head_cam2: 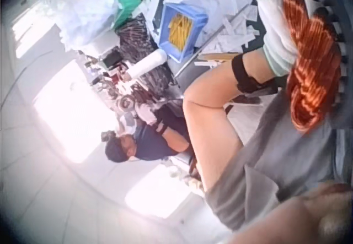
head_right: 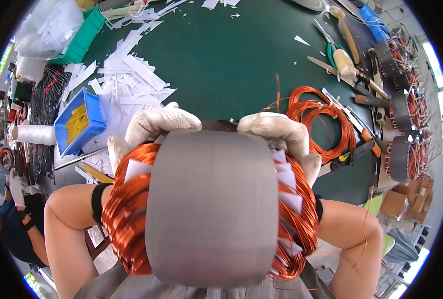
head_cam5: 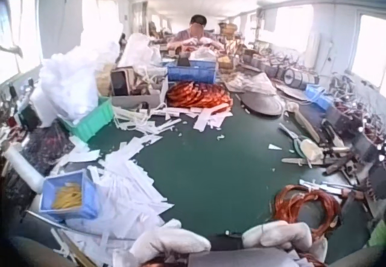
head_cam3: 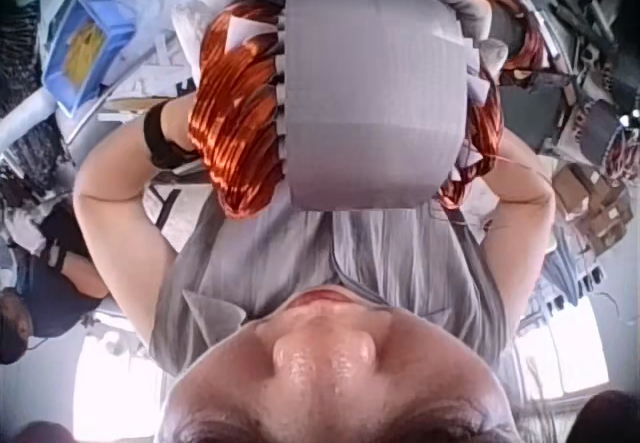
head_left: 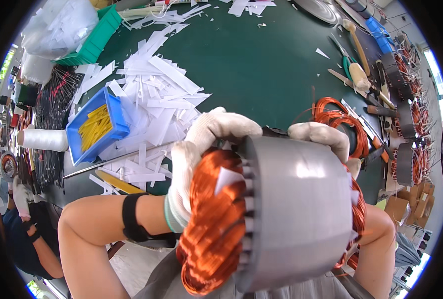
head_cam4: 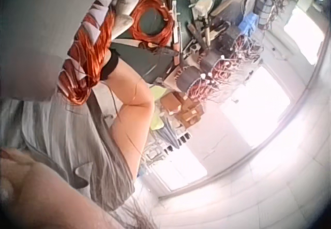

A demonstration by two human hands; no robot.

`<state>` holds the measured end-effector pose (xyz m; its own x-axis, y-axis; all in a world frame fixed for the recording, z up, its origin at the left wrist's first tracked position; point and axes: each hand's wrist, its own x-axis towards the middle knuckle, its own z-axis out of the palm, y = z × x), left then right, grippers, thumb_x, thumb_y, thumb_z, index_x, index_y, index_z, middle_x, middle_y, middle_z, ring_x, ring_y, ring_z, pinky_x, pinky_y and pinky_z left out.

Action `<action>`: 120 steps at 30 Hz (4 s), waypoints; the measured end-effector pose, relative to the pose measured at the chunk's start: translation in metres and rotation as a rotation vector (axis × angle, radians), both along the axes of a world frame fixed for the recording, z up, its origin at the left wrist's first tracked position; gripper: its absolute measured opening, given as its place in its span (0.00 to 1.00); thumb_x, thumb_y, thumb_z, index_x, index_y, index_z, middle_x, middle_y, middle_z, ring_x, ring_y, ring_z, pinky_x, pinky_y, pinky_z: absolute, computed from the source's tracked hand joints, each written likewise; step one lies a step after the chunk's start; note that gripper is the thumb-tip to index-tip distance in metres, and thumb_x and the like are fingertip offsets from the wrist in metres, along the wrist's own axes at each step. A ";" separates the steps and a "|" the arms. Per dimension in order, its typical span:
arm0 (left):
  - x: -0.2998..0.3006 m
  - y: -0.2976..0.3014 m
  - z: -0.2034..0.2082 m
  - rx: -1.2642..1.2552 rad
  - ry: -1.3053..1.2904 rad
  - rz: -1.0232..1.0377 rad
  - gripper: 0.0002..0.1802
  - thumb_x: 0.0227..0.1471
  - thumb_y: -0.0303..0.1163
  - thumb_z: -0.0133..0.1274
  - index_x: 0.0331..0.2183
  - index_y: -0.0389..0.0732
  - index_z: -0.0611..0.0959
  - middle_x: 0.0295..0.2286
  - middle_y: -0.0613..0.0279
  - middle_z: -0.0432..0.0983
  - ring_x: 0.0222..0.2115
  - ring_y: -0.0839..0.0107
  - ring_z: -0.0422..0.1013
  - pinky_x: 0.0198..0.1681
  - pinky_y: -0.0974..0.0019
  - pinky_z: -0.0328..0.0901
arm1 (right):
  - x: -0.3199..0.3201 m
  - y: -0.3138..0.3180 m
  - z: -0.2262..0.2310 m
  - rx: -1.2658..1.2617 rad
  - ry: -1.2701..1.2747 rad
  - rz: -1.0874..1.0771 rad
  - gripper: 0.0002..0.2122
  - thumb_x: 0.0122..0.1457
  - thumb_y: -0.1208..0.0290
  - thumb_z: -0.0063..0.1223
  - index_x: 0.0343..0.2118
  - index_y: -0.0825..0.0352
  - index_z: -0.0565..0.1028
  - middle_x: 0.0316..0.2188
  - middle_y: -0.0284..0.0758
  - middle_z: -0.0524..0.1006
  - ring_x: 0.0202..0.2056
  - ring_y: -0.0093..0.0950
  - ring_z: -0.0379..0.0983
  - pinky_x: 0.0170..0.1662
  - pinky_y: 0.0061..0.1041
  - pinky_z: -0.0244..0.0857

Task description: Inserting and organizing copper wire coils into a motor stator housing using specialized hand tools on a factory assembly line.

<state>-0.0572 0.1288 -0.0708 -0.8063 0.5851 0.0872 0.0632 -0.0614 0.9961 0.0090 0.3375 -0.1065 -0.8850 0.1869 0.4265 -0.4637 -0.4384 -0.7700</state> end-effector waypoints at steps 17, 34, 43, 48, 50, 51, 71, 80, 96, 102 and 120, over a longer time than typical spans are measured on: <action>0.040 -0.079 -0.024 -0.252 0.294 0.174 0.26 0.68 0.51 0.39 0.48 0.36 0.74 0.42 0.58 0.73 0.44 0.67 0.72 0.52 0.61 0.69 | 0.057 0.015 0.035 0.316 -0.465 -0.462 0.13 0.65 0.73 0.48 0.51 0.70 0.71 0.44 0.37 0.76 0.43 0.23 0.73 0.50 0.22 0.67; 0.005 -0.095 -0.014 -0.639 0.507 -0.324 0.23 0.66 0.45 0.42 0.50 0.35 0.74 0.45 0.56 0.73 0.45 0.64 0.72 0.52 0.60 0.69 | 0.056 0.025 0.046 1.224 -0.117 -0.396 0.09 0.46 0.69 0.66 0.20 0.67 0.77 0.31 0.35 0.75 0.36 0.37 0.73 0.40 0.36 0.71; 0.012 -0.059 -0.024 -0.614 0.568 -0.424 0.22 0.66 0.42 0.44 0.52 0.34 0.73 0.47 0.55 0.73 0.46 0.62 0.73 0.53 0.60 0.68 | 0.052 0.011 0.038 1.012 -0.240 -0.256 0.12 0.49 0.76 0.58 0.38 0.67 0.75 0.36 0.40 0.72 0.41 0.40 0.71 0.41 0.37 0.72; 0.015 -0.062 -0.023 -0.615 0.594 -0.416 0.22 0.65 0.40 0.45 0.52 0.34 0.73 0.48 0.54 0.73 0.46 0.61 0.73 0.53 0.60 0.68 | 0.045 0.011 0.037 1.013 -0.186 -0.278 0.13 0.49 0.75 0.60 0.38 0.67 0.75 0.35 0.40 0.72 0.40 0.40 0.70 0.42 0.36 0.71; 0.015 -0.070 -0.012 -0.648 0.609 -0.397 0.22 0.65 0.39 0.45 0.53 0.34 0.73 0.48 0.54 0.73 0.46 0.61 0.73 0.53 0.60 0.68 | 0.044 0.013 0.037 0.986 -0.153 -0.289 0.13 0.49 0.75 0.61 0.39 0.68 0.75 0.35 0.40 0.72 0.40 0.40 0.70 0.42 0.36 0.71; 0.011 -0.073 -0.017 -0.641 0.609 -0.402 0.22 0.65 0.39 0.45 0.53 0.34 0.73 0.48 0.54 0.73 0.46 0.61 0.73 0.53 0.59 0.68 | 0.045 0.014 0.032 0.981 -0.161 -0.305 0.13 0.49 0.75 0.62 0.39 0.68 0.75 0.35 0.40 0.71 0.39 0.40 0.70 0.42 0.36 0.71; 0.037 -0.119 -0.053 -0.678 0.615 -0.229 0.22 0.64 0.32 0.49 0.55 0.32 0.72 0.52 0.52 0.72 0.47 0.57 0.73 0.54 0.59 0.67 | 0.038 0.023 0.036 1.108 0.017 -0.354 0.18 0.55 0.77 0.58 0.49 0.68 0.71 0.36 0.43 0.78 0.35 0.42 0.77 0.37 0.32 0.71; 0.125 -0.062 -0.023 -0.524 0.707 0.337 0.22 0.68 0.38 0.40 0.51 0.28 0.74 0.45 0.49 0.74 0.44 0.64 0.71 0.49 0.61 0.64 | 0.111 0.009 0.038 1.019 -0.146 -0.339 0.15 0.47 0.81 0.60 0.41 0.67 0.79 0.40 0.40 0.77 0.39 0.39 0.75 0.43 0.32 0.70; 0.137 -0.031 -0.036 -0.063 0.306 0.431 0.44 0.41 0.50 0.72 0.54 0.33 0.76 0.57 0.46 0.69 0.57 0.46 0.65 0.60 0.50 0.57 | 0.136 -0.002 0.004 1.076 -0.203 -0.365 0.23 0.55 0.81 0.56 0.55 0.77 0.67 0.51 0.47 0.70 0.53 0.35 0.69 0.59 0.35 0.58; 0.126 -0.025 -0.043 -0.082 0.638 0.350 0.33 0.54 0.55 0.60 0.51 0.39 0.80 0.57 0.43 0.67 0.57 0.41 0.63 0.60 0.46 0.57 | 0.138 -0.033 -0.005 1.111 -0.094 -0.416 0.15 0.47 0.82 0.61 0.41 0.71 0.79 0.39 0.44 0.81 0.39 0.44 0.79 0.48 0.37 0.70; 0.129 -0.019 -0.043 -0.146 0.588 0.296 0.33 0.55 0.56 0.56 0.55 0.45 0.78 0.57 0.43 0.65 0.58 0.38 0.60 0.59 0.43 0.58 | 0.147 -0.020 -0.021 1.157 -0.075 -0.325 0.27 0.53 0.89 0.51 0.58 0.74 0.61 0.52 0.46 0.70 0.51 0.37 0.71 0.58 0.35 0.62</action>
<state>0.0717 0.1099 -0.1138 -0.7773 0.3855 0.4972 0.5907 0.1751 0.7877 0.1564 0.3179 -0.1279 -0.8971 -0.0537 0.4386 -0.3621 0.6584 -0.6599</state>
